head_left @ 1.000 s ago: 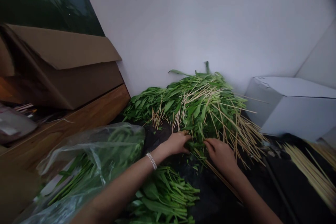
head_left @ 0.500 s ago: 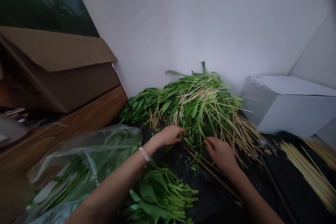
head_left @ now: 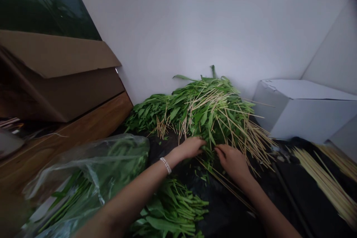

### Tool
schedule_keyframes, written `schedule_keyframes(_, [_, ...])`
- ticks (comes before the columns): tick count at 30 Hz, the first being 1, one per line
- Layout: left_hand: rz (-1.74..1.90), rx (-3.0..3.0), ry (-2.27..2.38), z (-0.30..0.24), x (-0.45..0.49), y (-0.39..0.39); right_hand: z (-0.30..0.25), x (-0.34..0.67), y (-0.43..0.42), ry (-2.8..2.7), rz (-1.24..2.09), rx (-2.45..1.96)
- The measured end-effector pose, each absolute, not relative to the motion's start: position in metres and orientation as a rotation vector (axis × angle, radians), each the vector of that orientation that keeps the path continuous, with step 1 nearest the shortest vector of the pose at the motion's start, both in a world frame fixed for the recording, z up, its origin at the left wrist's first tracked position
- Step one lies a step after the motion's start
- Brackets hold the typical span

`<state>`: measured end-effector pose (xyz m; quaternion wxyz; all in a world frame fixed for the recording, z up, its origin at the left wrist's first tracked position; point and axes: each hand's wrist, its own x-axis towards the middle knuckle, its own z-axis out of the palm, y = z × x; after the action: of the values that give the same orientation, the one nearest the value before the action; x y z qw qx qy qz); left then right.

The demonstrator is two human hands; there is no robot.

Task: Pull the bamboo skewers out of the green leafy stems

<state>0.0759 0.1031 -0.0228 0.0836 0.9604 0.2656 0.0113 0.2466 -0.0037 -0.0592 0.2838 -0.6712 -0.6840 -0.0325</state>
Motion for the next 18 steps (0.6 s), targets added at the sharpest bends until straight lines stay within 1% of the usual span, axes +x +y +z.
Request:
schedule_keyframes(3, [0.105, 2.894, 0.815, -0.007, 0.066, 0.102, -0.057, 0.246, -0.004, -1.828, -0.087, -1.802])
schedule_keyframes(6, [0.045, 2.904, 0.758, 0.0, 0.061, 0.091, -0.056, 0.245, -0.005, -1.821, -0.084, -1.806])
schedule_keyframes(9, [-0.054, 2.882, 0.731, -0.011, 0.066, 0.075, -0.055, 0.244, -0.006, -1.817, -0.078, -1.808])
schedule_keyframes(14, [-0.137, 2.754, 0.973, -0.037, 0.084, 0.059, -0.055, 0.246, -0.004, -1.823, -0.057, -1.811])
schedule_keyframes(18, [-0.133, 2.714, 0.885, -0.041, 0.086, 0.059, -0.054, 0.251, -0.003, -1.809, -0.02, -1.83])
